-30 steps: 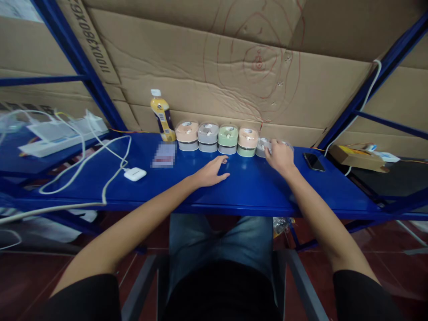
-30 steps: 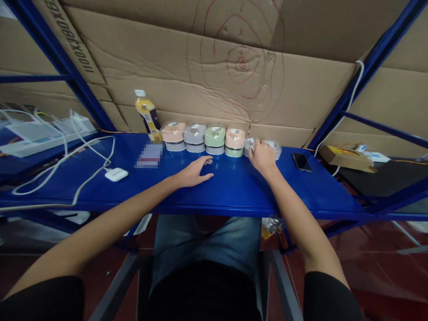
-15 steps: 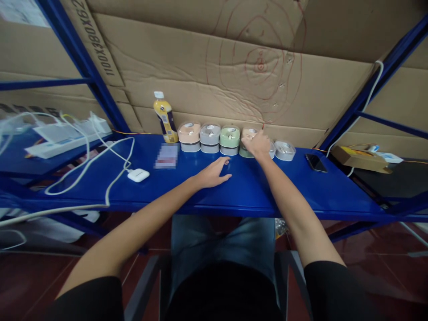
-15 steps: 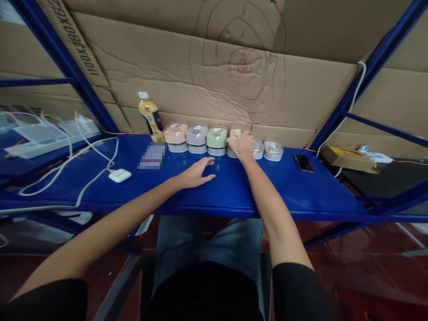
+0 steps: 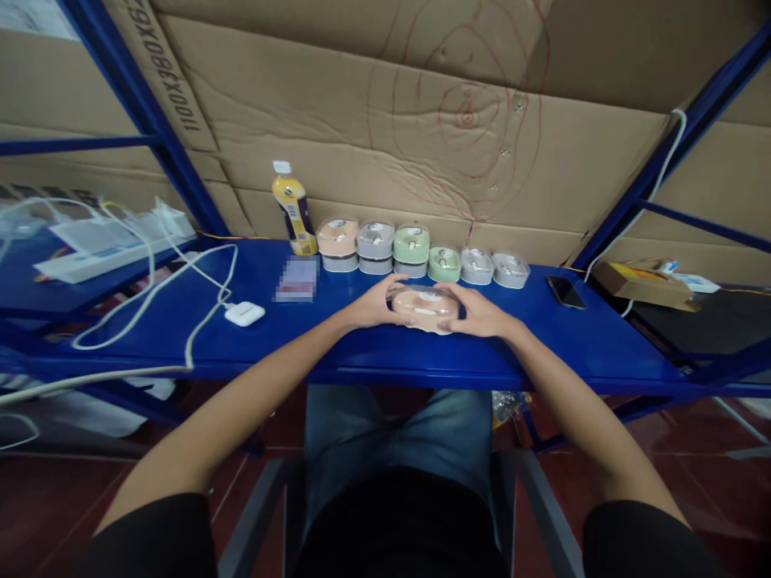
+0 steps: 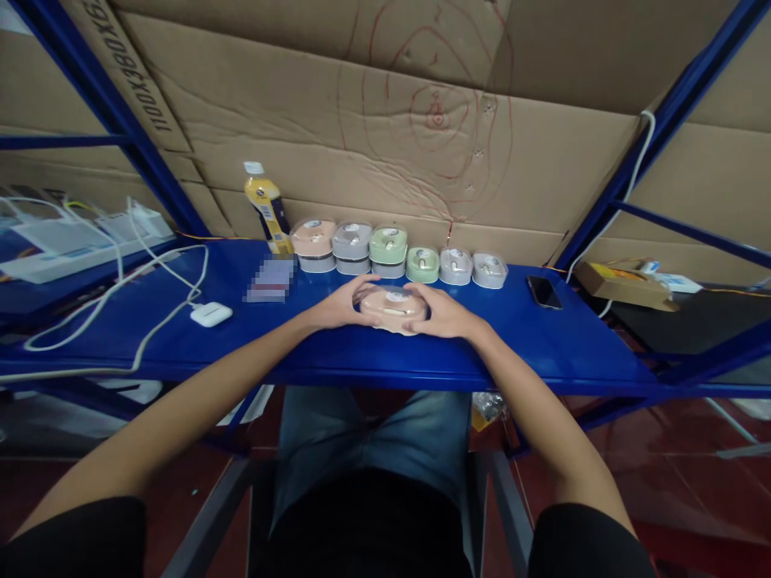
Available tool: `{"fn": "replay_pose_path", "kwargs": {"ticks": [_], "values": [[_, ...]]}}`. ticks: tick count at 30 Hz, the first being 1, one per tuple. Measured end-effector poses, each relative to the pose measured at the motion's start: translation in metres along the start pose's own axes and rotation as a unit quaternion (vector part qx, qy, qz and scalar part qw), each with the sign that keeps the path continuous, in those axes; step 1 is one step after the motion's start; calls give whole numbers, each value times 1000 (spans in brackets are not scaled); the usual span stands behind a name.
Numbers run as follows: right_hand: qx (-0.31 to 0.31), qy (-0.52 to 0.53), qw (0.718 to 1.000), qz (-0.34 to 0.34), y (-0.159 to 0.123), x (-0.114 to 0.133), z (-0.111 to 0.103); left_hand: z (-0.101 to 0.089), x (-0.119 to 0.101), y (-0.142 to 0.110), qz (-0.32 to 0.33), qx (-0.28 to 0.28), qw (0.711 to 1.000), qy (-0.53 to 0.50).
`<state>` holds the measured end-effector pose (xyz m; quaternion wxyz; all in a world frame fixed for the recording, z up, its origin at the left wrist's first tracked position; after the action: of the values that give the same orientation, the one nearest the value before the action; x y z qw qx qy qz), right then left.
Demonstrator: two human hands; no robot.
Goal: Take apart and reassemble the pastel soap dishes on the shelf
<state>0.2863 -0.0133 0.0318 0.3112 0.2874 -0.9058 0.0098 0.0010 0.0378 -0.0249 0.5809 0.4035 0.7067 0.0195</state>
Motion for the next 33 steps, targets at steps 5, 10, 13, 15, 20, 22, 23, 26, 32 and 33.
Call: {"fn": "replay_pose_path", "kwargs": {"ticks": [5, 10, 13, 15, 20, 22, 23, 26, 32, 33], "values": [[4, -53, 999, -8, 15, 1, 18, 6, -6, -4, 28, 11, 992, 120], [-41, -95, 994, -38, 38, 17, 32, 8, -6, -3, 37, 8, 982, 183], [-81, -74, 993, -51, 42, 17, 29, 6, -6, -4, 28, 0, 978, 208], [-132, -45, 990, -33, 38, 7, 20, 5, -8, -5, 37, 1, 971, 237], [-181, -6, 981, 64, 16, -34, -6, 9, -18, -8, 102, 80, 955, 268], [-170, 0, 981, 93, 8, -48, -12, 10, -21, -7, 109, 90, 953, 266], [-165, 5, 980, 107, 5, -54, -14, 10, -23, -7, 109, 90, 953, 268], [-162, 23, 976, 144, -3, -68, -21, 1, -24, -5, 93, 67, 953, 279], [-121, -7, 982, 147, -9, -79, -28, -44, -5, -5, 10, -22, 946, 323], [-111, -18, 983, 142, -9, -79, -27, -51, -1, -5, -6, -27, 943, 330]]}}
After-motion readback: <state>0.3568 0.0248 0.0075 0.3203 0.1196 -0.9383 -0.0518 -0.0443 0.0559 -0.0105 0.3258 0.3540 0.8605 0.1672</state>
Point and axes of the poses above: each hand's wrist, its own y-axis towards the middle knuckle, its own z-axis out of the palm, x = y × z, the point moved 2 cm from there along y, towards the middle knuckle, and after that the axes turned 9 degrees about z, right-handed, at the moved point
